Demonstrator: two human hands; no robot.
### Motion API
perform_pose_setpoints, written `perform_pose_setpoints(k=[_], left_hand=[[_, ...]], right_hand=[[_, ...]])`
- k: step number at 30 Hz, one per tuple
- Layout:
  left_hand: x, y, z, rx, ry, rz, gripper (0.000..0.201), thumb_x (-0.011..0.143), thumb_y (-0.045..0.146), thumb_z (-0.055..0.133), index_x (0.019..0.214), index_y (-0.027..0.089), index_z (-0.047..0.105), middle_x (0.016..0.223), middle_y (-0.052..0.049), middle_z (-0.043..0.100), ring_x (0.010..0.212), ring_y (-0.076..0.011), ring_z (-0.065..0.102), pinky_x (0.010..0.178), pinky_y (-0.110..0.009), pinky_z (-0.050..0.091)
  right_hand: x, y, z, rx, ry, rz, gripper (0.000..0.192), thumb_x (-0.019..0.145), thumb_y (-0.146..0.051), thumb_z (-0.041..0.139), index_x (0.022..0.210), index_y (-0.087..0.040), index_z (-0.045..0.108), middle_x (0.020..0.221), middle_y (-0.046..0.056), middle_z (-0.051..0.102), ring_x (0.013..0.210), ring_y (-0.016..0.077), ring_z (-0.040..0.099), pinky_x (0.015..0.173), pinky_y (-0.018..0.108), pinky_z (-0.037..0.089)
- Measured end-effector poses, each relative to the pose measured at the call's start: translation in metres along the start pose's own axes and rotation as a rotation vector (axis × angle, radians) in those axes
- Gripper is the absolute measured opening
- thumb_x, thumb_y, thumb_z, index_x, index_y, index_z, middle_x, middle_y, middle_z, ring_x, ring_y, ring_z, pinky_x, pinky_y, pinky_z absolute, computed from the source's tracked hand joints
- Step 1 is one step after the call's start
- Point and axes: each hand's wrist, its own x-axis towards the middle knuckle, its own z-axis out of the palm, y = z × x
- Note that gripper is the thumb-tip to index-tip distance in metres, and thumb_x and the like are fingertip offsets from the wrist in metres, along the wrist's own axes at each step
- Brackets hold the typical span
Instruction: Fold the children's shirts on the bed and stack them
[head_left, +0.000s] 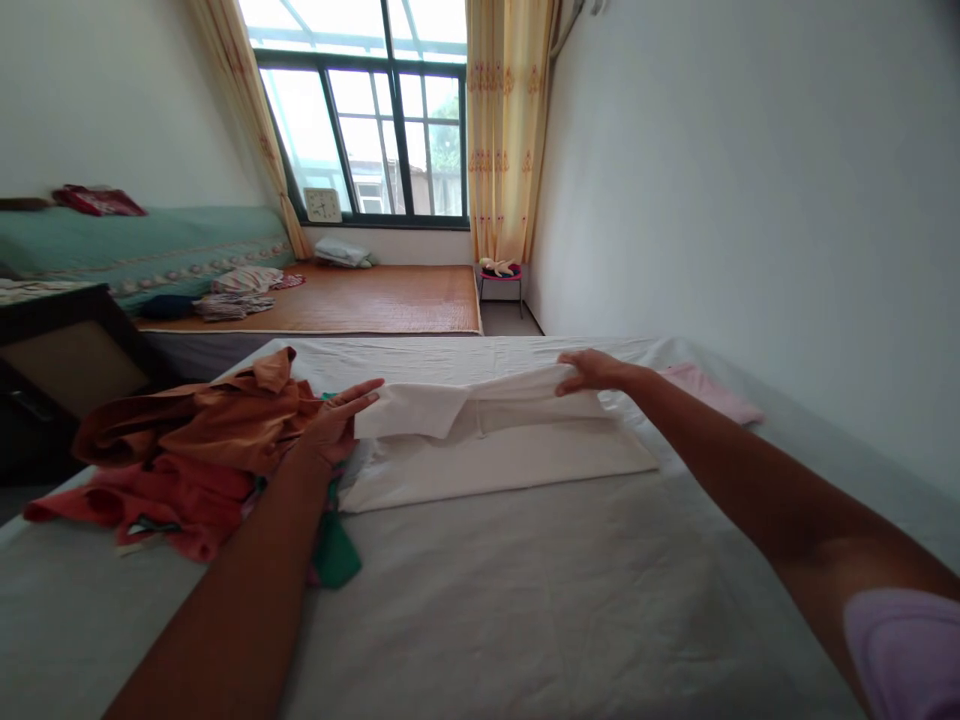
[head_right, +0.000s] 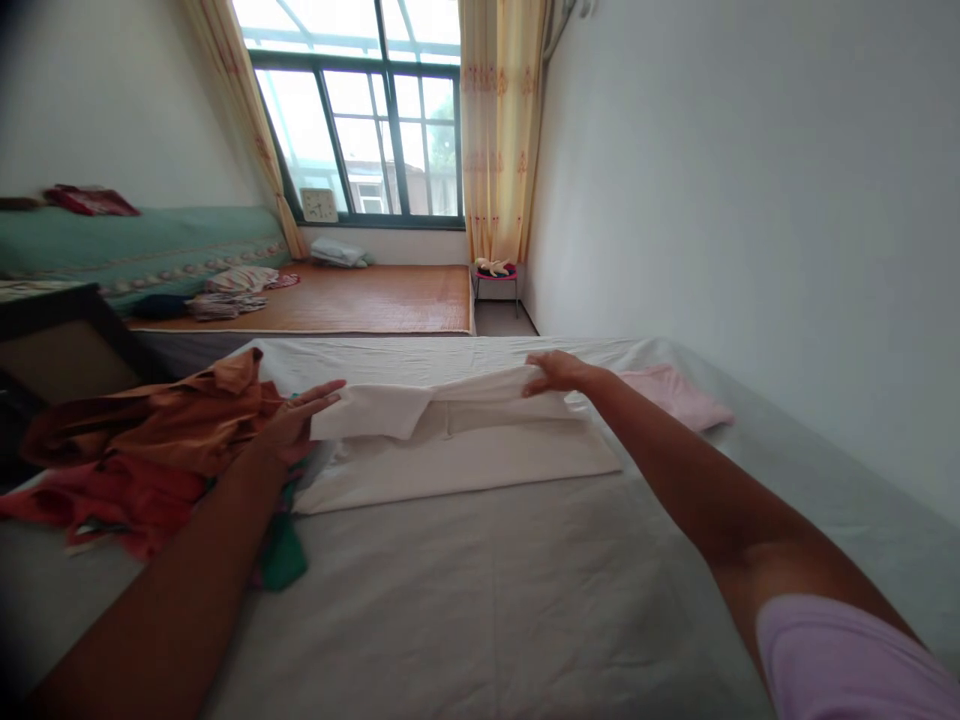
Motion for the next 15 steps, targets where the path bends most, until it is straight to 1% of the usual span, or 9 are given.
perform_pose_setpoints(k=[2,3,4,6,8,9,10,12,15], left_hand=[[0.001,0.000,0.000,-0.040,-0.015,-0.031,0.045,0.059,0.015,0.082,0.104,0.018,0.073,0.081,-0.007,0.075,0.062,-0.0164,0.069,0.054,-0.023,0.056],[0.000,0.000,0.001,-0.053,-0.033,-0.056,0.045,0.059,0.014,0.083,0.103,0.018,0.073,0.082,-0.006,0.075,0.061,-0.0162,0.069,0.054,-0.023,0.056],[0.000,0.001,0.003,-0.048,-0.047,-0.071,0.045,0.058,0.014,0.083,0.102,0.018,0.073,0.083,-0.007,0.075,0.062,-0.0163,0.069,0.055,-0.023,0.057],[-0.003,0.001,0.007,-0.024,-0.072,-0.082,0.045,0.058,0.014,0.083,0.101,0.018,0.074,0.086,-0.007,0.075,0.065,-0.0167,0.069,0.058,-0.024,0.058],[-0.006,0.002,0.010,0.005,-0.105,-0.080,0.044,0.059,0.015,0.083,0.102,0.018,0.074,0.089,-0.007,0.075,0.070,-0.0164,0.070,0.063,-0.023,0.059],[-0.007,0.002,0.009,0.029,-0.129,-0.089,0.044,0.060,0.015,0.083,0.103,0.018,0.073,0.090,-0.007,0.075,0.071,-0.0158,0.070,0.064,-0.022,0.058],[-0.009,0.001,0.008,0.064,-0.159,-0.113,0.044,0.061,0.016,0.083,0.104,0.018,0.073,0.090,-0.007,0.075,0.071,-0.0147,0.069,0.064,-0.020,0.058],[-0.012,0.001,0.003,0.167,-0.247,-0.187,0.041,0.064,0.018,0.083,0.104,0.017,0.073,0.083,-0.006,0.074,0.063,-0.0112,0.067,0.058,-0.017,0.056],[-0.015,0.000,-0.002,0.299,-0.389,-0.266,0.036,0.067,0.018,0.081,0.102,0.014,0.074,0.067,-0.002,0.067,0.047,-0.0060,0.058,0.045,-0.012,0.051]], right_hand=[[0.002,0.009,0.003,-0.034,-0.129,-0.043,0.053,0.065,-0.044,0.077,0.112,-0.023,0.064,0.107,0.006,0.069,0.095,0.0229,0.063,0.077,0.026,0.044],[0.003,0.013,0.005,-0.081,-0.153,-0.017,0.048,0.065,-0.040,0.077,0.109,-0.023,0.066,0.105,0.006,0.070,0.094,0.0230,0.063,0.077,0.027,0.045],[0.005,0.017,0.006,-0.137,-0.132,0.033,0.041,0.067,-0.037,0.075,0.105,-0.023,0.067,0.102,0.006,0.070,0.093,0.0230,0.063,0.076,0.028,0.044],[0.010,0.023,0.007,-0.235,0.007,0.151,0.028,0.073,-0.033,0.069,0.099,-0.022,0.068,0.099,0.009,0.070,0.092,0.0235,0.062,0.077,0.030,0.043],[0.011,0.026,0.009,-0.278,0.166,0.226,0.023,0.080,-0.028,0.062,0.101,-0.018,0.067,0.102,0.013,0.067,0.098,0.0248,0.060,0.081,0.033,0.041],[0.010,0.027,0.011,-0.283,0.212,0.243,0.023,0.083,-0.024,0.058,0.103,-0.017,0.066,0.104,0.016,0.066,0.101,0.0255,0.058,0.082,0.034,0.040],[0.007,0.028,0.015,-0.283,0.237,0.251,0.024,0.085,-0.021,0.054,0.105,-0.015,0.064,0.105,0.017,0.065,0.104,0.0259,0.056,0.083,0.034,0.040],[-0.004,0.031,0.026,-0.276,0.285,0.256,0.024,0.087,-0.017,0.048,0.106,-0.014,0.063,0.105,0.018,0.064,0.105,0.0256,0.054,0.083,0.034,0.038],[-0.030,0.042,0.047,-0.231,0.326,0.220,0.021,0.085,-0.011,0.045,0.096,-0.016,0.063,0.101,0.014,0.064,0.099,0.0227,0.055,0.079,0.030,0.037]])
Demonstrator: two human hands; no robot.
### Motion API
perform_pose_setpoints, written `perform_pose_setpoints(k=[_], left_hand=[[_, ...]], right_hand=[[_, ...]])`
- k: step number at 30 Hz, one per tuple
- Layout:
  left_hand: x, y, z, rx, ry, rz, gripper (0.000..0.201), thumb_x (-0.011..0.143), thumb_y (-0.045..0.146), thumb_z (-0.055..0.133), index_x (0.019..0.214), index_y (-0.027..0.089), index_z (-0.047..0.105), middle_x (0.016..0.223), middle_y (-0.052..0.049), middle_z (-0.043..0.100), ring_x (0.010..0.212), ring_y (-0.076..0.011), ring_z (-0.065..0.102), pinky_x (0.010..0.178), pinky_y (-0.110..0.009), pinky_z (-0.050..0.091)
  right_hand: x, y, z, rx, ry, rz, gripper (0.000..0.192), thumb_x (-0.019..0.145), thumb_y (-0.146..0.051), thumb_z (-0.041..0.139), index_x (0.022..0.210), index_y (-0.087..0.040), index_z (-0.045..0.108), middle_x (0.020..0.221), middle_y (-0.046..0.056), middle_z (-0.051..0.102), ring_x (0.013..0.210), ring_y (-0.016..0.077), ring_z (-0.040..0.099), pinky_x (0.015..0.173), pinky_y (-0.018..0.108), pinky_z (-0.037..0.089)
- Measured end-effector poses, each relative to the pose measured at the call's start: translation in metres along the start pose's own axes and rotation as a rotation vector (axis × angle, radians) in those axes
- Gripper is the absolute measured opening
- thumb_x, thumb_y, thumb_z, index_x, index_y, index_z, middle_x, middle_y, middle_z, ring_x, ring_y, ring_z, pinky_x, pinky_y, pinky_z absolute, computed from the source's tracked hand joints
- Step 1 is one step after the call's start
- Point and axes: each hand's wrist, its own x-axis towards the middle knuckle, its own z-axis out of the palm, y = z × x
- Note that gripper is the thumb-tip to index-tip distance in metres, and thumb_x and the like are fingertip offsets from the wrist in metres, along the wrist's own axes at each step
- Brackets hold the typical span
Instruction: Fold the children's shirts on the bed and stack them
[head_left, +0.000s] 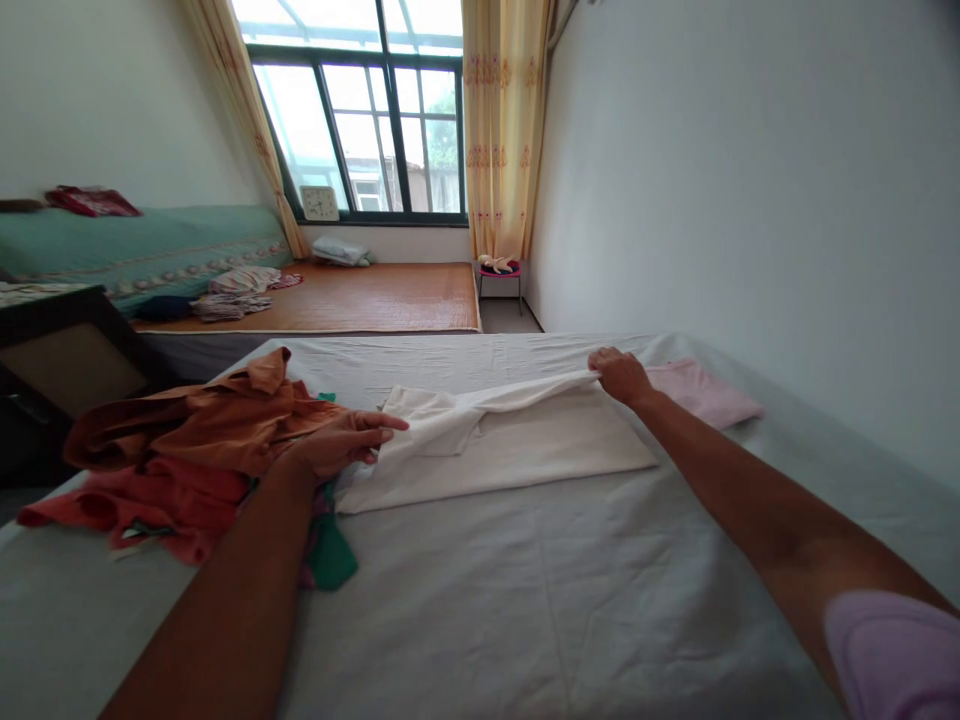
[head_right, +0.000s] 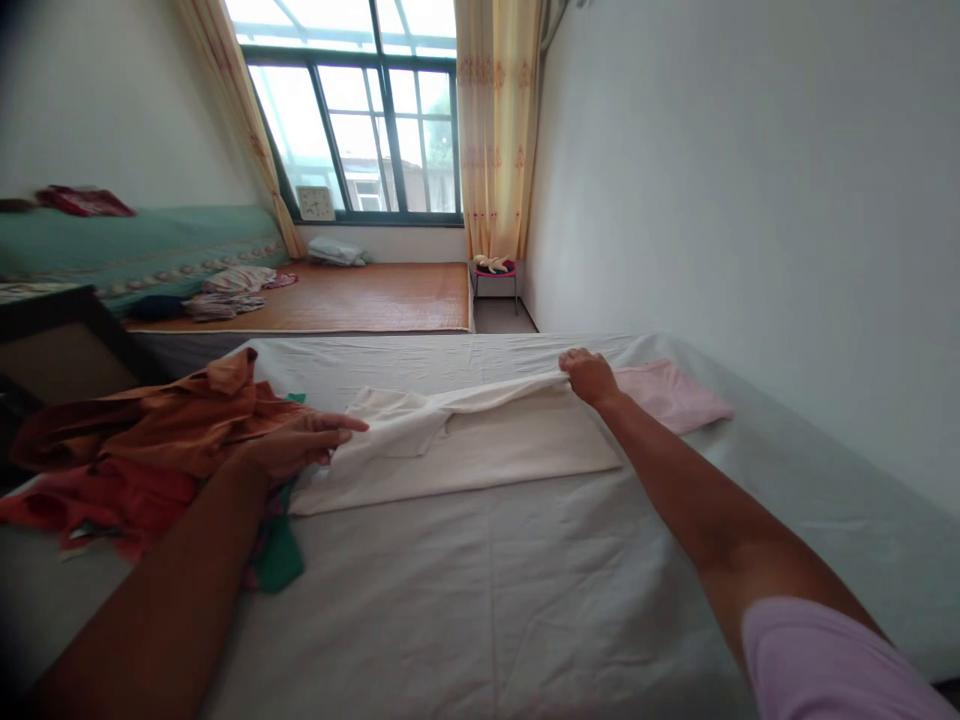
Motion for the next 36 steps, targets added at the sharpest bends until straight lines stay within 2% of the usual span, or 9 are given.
perform_pose_setpoints(k=[8,12,14,18,21,24,26,29,36], left_hand=[[0.003,0.012,0.017,-0.211,0.108,0.196,0.024,0.067,0.016,0.079,0.090,0.017,0.075,0.065,-0.001,0.069,0.043,-0.0055,0.056,0.038,-0.010,0.044],[-0.015,0.017,0.018,0.155,-0.207,-0.118,0.028,0.067,0.026,0.080,0.093,0.017,0.076,0.057,-0.004,0.067,0.043,-0.0143,0.060,0.037,-0.018,0.045],[-0.021,0.019,0.010,0.247,-0.237,-0.141,0.034,0.069,0.032,0.078,0.098,0.015,0.075,0.058,-0.006,0.067,0.041,-0.0145,0.058,0.037,-0.020,0.043],[-0.005,0.013,-0.012,0.097,0.300,0.271,0.044,0.072,0.040,0.073,0.108,0.016,0.069,0.063,-0.002,0.064,0.043,-0.0079,0.053,0.042,-0.018,0.044],[0.023,-0.003,-0.022,0.319,0.623,0.426,0.044,0.074,0.034,0.067,0.114,0.017,0.065,0.094,-0.008,0.069,0.074,-0.0163,0.065,0.064,-0.028,0.055],[0.046,-0.018,-0.023,0.769,0.604,0.533,0.042,0.076,0.022,0.057,0.118,0.020,0.065,0.121,-0.008,0.064,0.113,-0.0238,0.057,0.100,-0.040,0.045],[0.056,-0.023,-0.022,0.977,0.532,0.569,0.043,0.079,0.018,0.050,0.119,0.021,0.064,0.122,-0.006,0.064,0.120,-0.0238,0.051,0.108,-0.041,0.036],[0.063,-0.026,-0.024,1.153,0.505,0.522,0.039,0.080,0.017,0.045,0.111,0.021,0.069,0.108,-0.007,0.067,0.110,-0.0238,0.056,0.101,-0.038,0.041],[0.059,-0.031,-0.039,1.175,0.796,0.341,0.030,0.078,0.015,0.046,0.092,0.016,0.072,0.094,-0.010,0.064,0.094,-0.0248,0.059,0.090,-0.036,0.045]], right_hand=[[-0.044,0.034,0.005,0.183,-0.022,0.185,0.014,0.081,-0.017,0.051,0.085,-0.019,0.064,0.092,0.005,0.067,0.079,0.0158,0.059,0.063,0.024,0.037],[-0.044,0.027,-0.005,0.083,-0.253,0.157,0.028,0.076,-0.006,0.051,0.088,-0.023,0.069,0.098,0.005,0.069,0.089,0.0187,0.062,0.071,0.026,0.041],[-0.042,0.016,-0.006,0.054,-0.238,0.114,0.034,0.075,-0.004,0.050,0.093,-0.024,0.070,0.103,0.006,0.069,0.098,0.0211,0.060,0.079,0.029,0.043],[-0.034,-0.019,0.003,0.136,-0.139,0.046,0.032,0.083,-0.011,0.046,0.104,-0.021,0.068,0.111,0.009,0.068,0.105,0.0223,0.057,0.092,0.034,0.042],[-0.035,-0.049,0.019,0.201,-0.153,0.015,0.030,0.091,-0.024,0.044,0.112,-0.021,0.064,0.121,0.009,0.064,0.113,0.0236,0.053,0.094,0.037,0.042],[-0.041,-0.068,0.033,0.194,-0.096,0.070,0.032,0.092,-0.025,0.042,0.118,-0.021,0.061,0.128,0.010,0.059,0.120,0.0252,0.047,0.094,0.040,0.042],[-0.044,-0.072,0.038,0.193,-0.072,0.098,0.033,0.092,-0.024,0.040,0.119,-0.021,0.059,0.130,0.011,0.058,0.121,0.0255,0.047,0.093,0.042,0.042],[-0.047,-0.069,0.039,0.214,-0.069,0.095,0.034,0.092,-0.024,0.039,0.121,-0.022,0.059,0.131,0.010,0.057,0.122,0.0248,0.046,0.094,0.041,0.042],[-0.049,-0.066,0.039,0.199,-0.076,0.128,0.035,0.093,-0.027,0.039,0.122,-0.027,0.058,0.134,0.007,0.056,0.120,0.0252,0.046,0.093,0.042,0.042]])
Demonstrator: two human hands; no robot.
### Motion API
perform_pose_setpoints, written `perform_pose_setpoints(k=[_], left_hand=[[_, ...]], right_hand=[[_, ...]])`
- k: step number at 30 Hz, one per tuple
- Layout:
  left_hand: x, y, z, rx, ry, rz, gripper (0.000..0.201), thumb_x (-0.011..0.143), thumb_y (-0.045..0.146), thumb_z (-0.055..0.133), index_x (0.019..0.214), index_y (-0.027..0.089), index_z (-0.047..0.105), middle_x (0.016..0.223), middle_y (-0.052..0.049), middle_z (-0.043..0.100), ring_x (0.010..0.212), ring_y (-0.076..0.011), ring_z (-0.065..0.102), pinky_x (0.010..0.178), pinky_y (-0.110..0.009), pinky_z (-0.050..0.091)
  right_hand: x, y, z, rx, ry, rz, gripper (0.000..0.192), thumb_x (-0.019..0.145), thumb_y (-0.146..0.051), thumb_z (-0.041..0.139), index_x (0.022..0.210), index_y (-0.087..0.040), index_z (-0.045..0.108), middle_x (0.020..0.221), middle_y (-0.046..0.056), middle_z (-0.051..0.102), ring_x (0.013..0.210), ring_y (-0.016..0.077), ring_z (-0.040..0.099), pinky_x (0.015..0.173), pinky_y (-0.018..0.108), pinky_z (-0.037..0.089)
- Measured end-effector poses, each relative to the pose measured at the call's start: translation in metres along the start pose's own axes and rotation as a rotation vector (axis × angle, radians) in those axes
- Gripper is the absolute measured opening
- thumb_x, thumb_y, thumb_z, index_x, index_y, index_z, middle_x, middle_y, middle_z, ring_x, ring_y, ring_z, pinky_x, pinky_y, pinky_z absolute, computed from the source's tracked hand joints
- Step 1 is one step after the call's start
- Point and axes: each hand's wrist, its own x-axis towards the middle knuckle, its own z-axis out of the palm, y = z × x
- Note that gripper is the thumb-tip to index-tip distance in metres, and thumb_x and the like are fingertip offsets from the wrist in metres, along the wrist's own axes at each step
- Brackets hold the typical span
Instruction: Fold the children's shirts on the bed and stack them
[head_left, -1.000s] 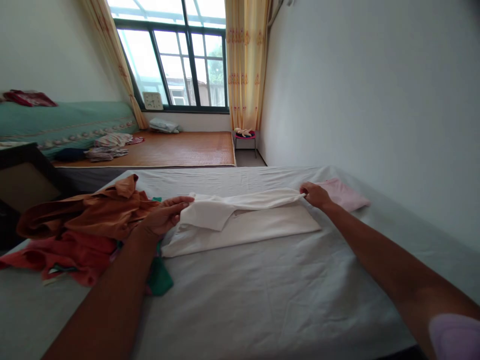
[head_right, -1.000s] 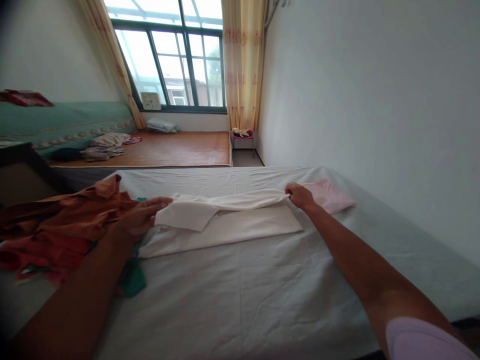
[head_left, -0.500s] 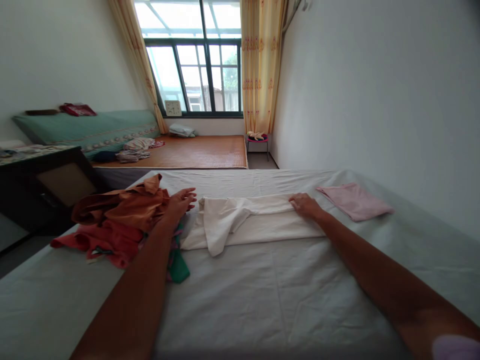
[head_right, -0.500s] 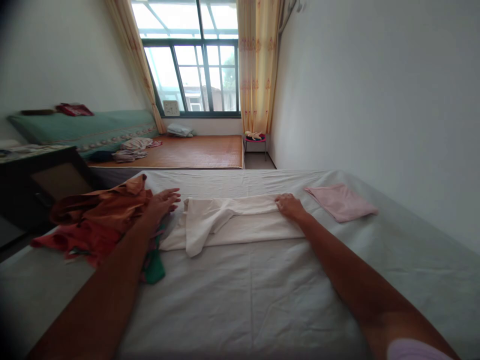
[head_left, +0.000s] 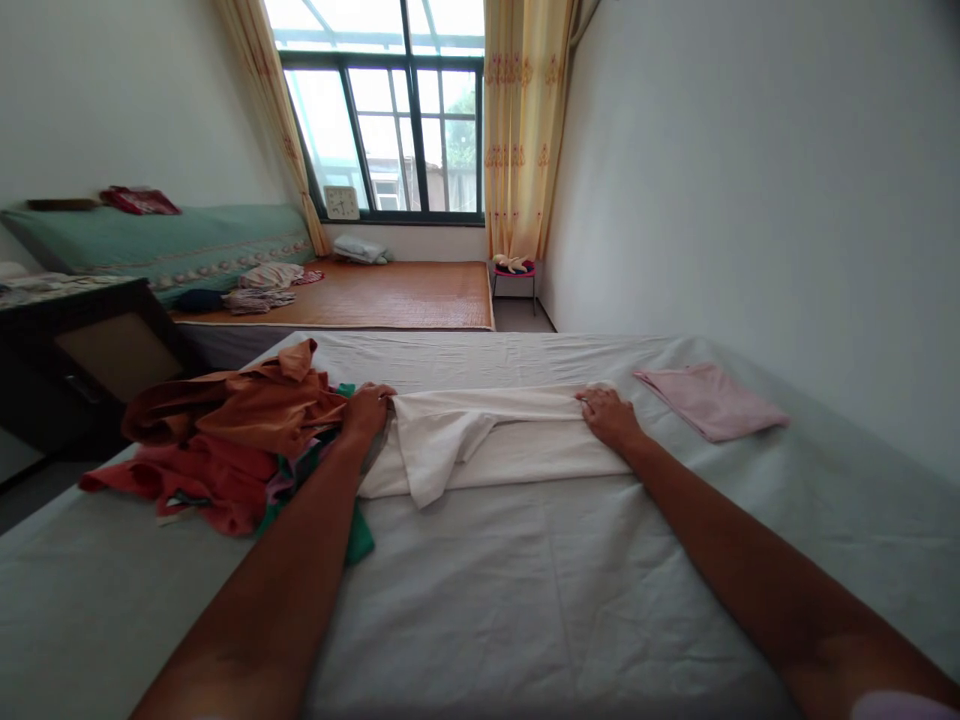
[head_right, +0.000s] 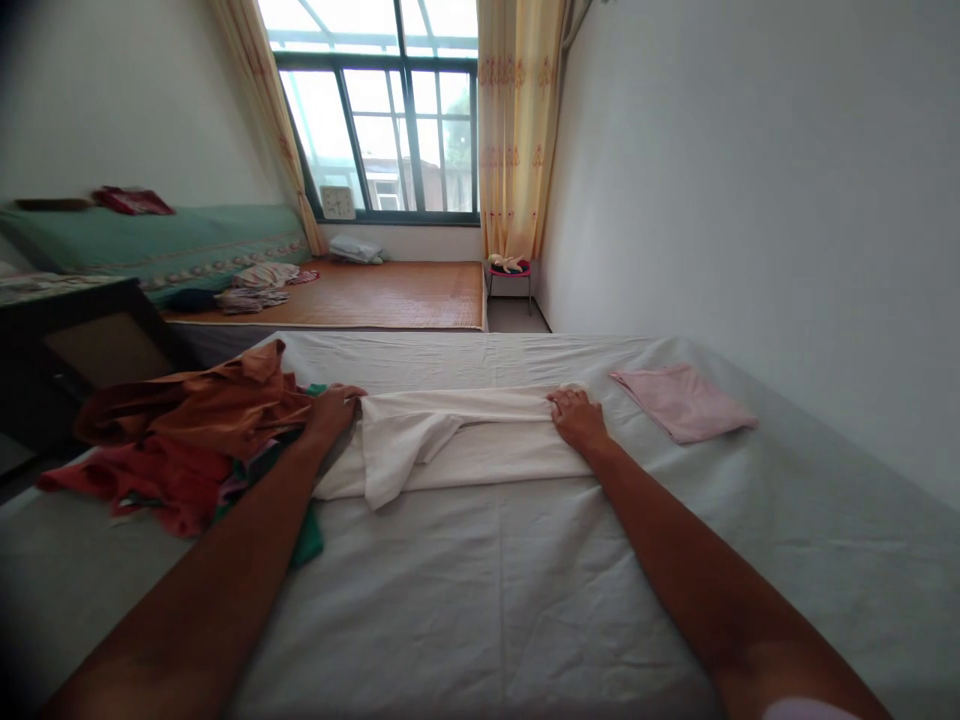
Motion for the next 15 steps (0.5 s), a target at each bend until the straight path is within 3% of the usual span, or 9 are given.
perform_pose_setpoints(k=[2,5,7,11,13,15], left_hand=[[-0.002,0.006,-0.005,0.005,0.079,0.004,0.032,0.080,0.016,0.045,0.098,0.015,0.071,0.099,-0.011,0.063,0.100,-0.0261,0.057,0.095,-0.038,0.042],[-0.007,0.027,-0.015,-0.041,0.160,0.125,0.036,0.084,0.018,0.042,0.109,0.014,0.067,0.110,-0.013,0.062,0.110,-0.0272,0.054,0.102,-0.040,0.038],[-0.012,0.042,-0.017,-0.112,0.022,0.241,0.037,0.087,0.021,0.039,0.111,0.016,0.067,0.111,-0.011,0.064,0.109,-0.0260,0.056,0.101,-0.039,0.039],[-0.023,0.055,-0.002,-0.172,-0.422,0.428,0.038,0.088,0.034,0.044,0.116,0.021,0.066,0.124,-0.008,0.063,0.120,-0.0247,0.052,0.108,-0.037,0.035],[-0.027,0.052,0.008,-0.138,-0.501,0.453,0.042,0.089,0.039,0.044,0.122,0.020,0.063,0.134,-0.009,0.056,0.129,-0.0250,0.045,0.112,-0.039,0.028],[-0.030,0.047,0.015,-0.106,-0.488,0.462,0.046,0.091,0.040,0.040,0.126,0.018,0.060,0.140,-0.010,0.051,0.133,-0.0246,0.040,0.115,-0.040,0.024]], right_hand=[[0.001,0.003,0.000,0.016,-0.006,0.002,0.034,0.093,-0.028,0.039,0.121,-0.027,0.059,0.134,0.005,0.056,0.120,0.0253,0.046,0.093,0.042,0.043],[0.003,0.014,-0.001,0.053,0.040,0.033,0.035,0.093,-0.028,0.038,0.119,-0.025,0.060,0.132,0.006,0.057,0.118,0.0253,0.048,0.090,0.040,0.045],[0.004,0.026,-0.002,0.055,0.063,0.078,0.037,0.093,-0.028,0.036,0.121,-0.024,0.060,0.132,0.006,0.058,0.117,0.0257,0.049,0.090,0.040,0.045],[0.000,0.050,-0.006,0.035,-0.048,0.106,0.039,0.094,-0.031,0.037,0.128,-0.027,0.057,0.139,0.004,0.053,0.121,0.0285,0.046,0.095,0.046,0.041],[-0.003,0.053,-0.012,0.008,-0.022,0.127,0.040,0.092,-0.028,0.040,0.128,-0.024,0.056,0.139,0.006,0.053,0.123,0.0302,0.045,0.096,0.049,0.039],[-0.007,0.041,-0.022,0.011,0.097,0.084,0.039,0.090,-0.021,0.043,0.125,-0.020,0.059,0.135,0.010,0.055,0.124,0.0306,0.043,0.099,0.049,0.037]])
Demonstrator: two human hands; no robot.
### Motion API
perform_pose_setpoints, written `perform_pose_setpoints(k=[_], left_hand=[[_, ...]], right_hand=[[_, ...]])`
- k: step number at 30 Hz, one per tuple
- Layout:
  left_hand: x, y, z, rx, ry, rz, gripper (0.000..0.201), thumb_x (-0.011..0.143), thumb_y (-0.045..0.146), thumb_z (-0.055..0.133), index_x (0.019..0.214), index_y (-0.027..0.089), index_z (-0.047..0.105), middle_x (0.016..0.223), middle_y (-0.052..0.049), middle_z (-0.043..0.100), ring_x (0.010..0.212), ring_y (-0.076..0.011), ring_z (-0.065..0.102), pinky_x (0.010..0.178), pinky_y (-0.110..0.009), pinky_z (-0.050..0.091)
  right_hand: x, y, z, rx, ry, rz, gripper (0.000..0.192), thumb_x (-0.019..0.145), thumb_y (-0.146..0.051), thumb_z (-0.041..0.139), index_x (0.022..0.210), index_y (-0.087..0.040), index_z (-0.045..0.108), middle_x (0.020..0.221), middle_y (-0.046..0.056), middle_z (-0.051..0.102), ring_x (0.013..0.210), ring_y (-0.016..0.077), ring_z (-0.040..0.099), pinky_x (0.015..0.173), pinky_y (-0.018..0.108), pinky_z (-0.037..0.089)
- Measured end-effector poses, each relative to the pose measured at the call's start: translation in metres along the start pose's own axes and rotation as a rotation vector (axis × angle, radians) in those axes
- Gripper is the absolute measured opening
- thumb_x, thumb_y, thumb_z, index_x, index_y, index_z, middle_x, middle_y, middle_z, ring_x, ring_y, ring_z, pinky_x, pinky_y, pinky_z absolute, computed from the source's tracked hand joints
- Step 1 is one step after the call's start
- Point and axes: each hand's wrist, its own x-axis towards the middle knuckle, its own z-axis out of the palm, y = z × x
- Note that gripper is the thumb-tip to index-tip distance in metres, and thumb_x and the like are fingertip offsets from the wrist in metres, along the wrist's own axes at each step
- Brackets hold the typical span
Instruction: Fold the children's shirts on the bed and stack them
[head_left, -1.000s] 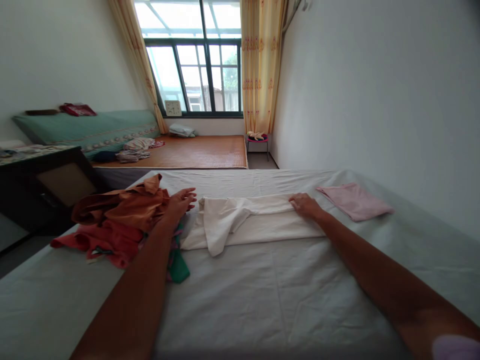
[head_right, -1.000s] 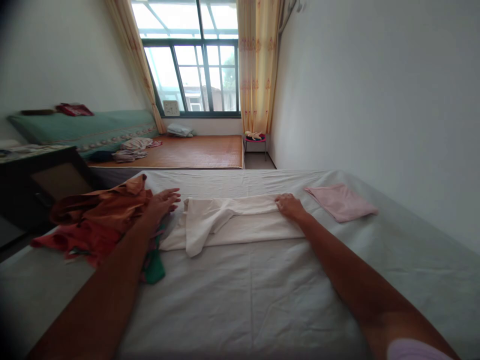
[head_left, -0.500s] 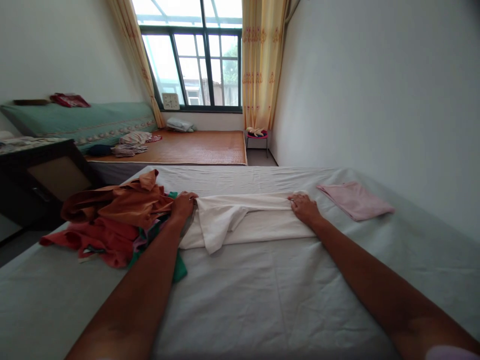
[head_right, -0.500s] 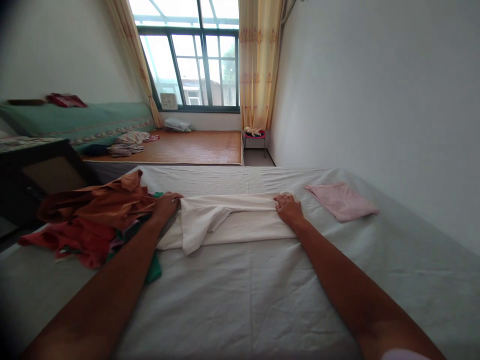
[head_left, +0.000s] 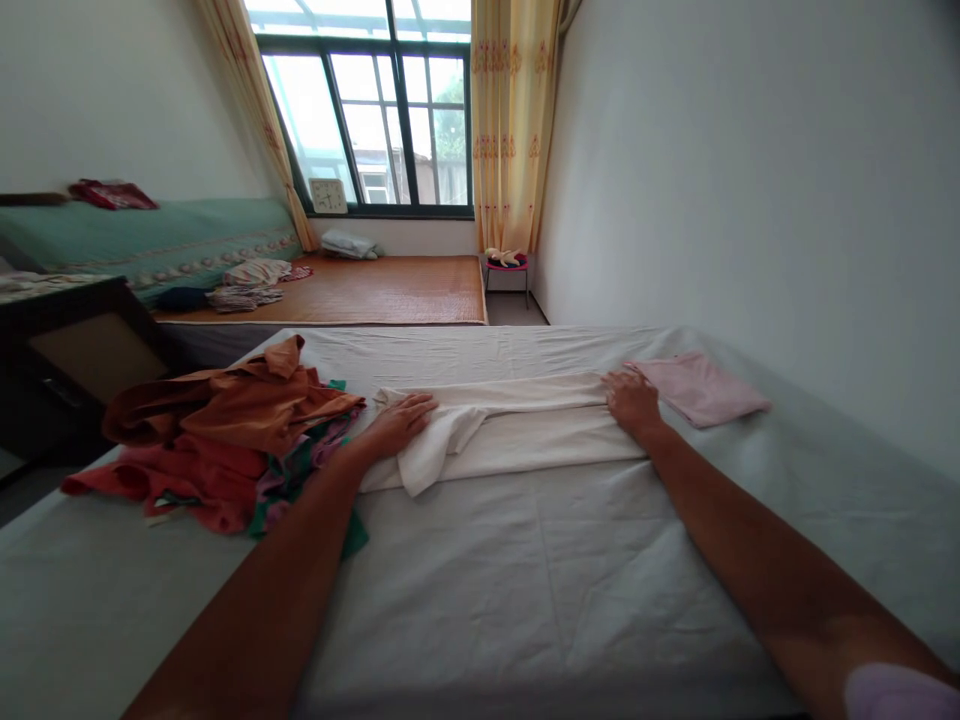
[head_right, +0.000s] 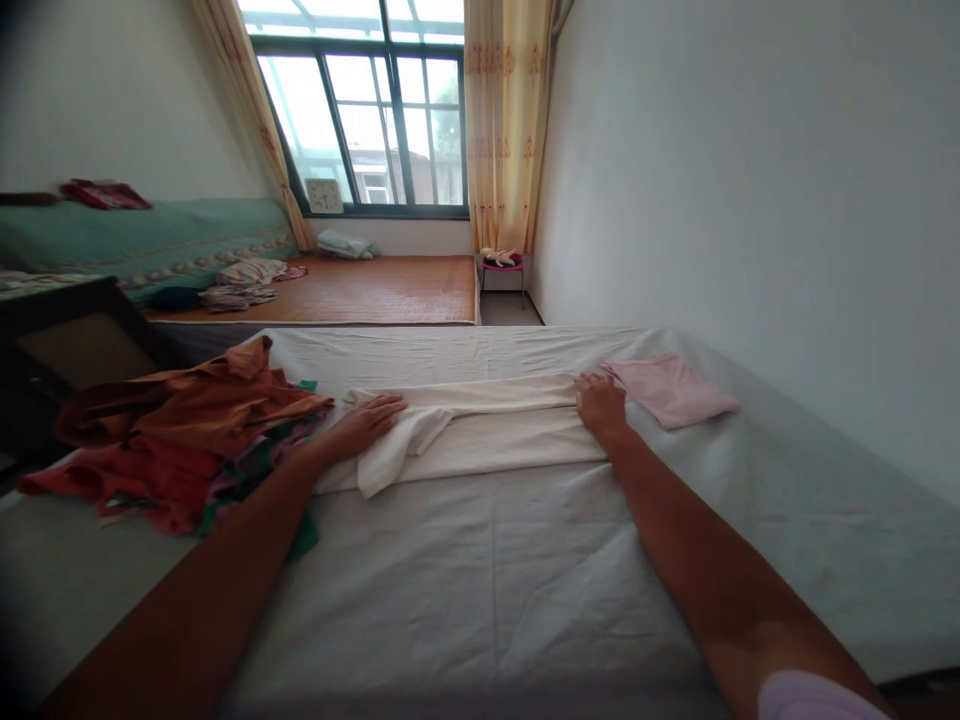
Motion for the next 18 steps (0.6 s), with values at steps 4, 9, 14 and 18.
perform_pose_setpoints(k=[4,9,14,18], left_hand=[[-0.001,-0.008,0.007,0.043,0.039,-0.010,0.047,0.093,0.038,0.038,0.130,0.018,0.058,0.142,-0.011,0.049,0.134,-0.0252,0.039,0.115,-0.042,0.024],[0.000,-0.013,0.011,0.051,0.051,0.002,0.045,0.094,0.038,0.039,0.131,0.020,0.057,0.142,-0.010,0.049,0.133,-0.0243,0.040,0.114,-0.043,0.026],[-0.002,-0.014,0.013,0.032,0.070,0.015,0.044,0.094,0.037,0.039,0.130,0.020,0.058,0.141,-0.010,0.050,0.132,-0.0245,0.041,0.114,-0.044,0.025],[-0.002,-0.009,0.010,-0.013,0.062,0.028,0.045,0.095,0.037,0.037,0.130,0.019,0.058,0.140,-0.010,0.051,0.132,-0.0234,0.041,0.114,-0.042,0.026]], right_hand=[[-0.015,-0.069,-0.023,0.252,0.064,-0.415,0.031,0.091,-0.019,0.046,0.117,-0.020,0.063,0.118,0.009,0.065,0.112,0.0237,0.053,0.098,0.040,0.039],[-0.038,-0.179,-0.029,0.230,-0.050,-0.928,0.027,0.090,-0.021,0.055,0.116,-0.023,0.062,0.124,0.008,0.062,0.108,0.0236,0.053,0.090,0.039,0.040],[-0.033,-0.218,-0.024,0.225,-0.113,-0.954,0.012,0.089,-0.020,0.057,0.093,-0.021,0.068,0.102,0.008,0.070,0.103,0.0225,0.055,0.087,0.037,0.040],[-0.023,-0.190,-0.029,0.637,-0.321,-0.818,0.016,0.087,-0.021,0.057,0.098,-0.020,0.067,0.098,0.005,0.070,0.095,0.0173,0.061,0.083,0.030,0.046]])
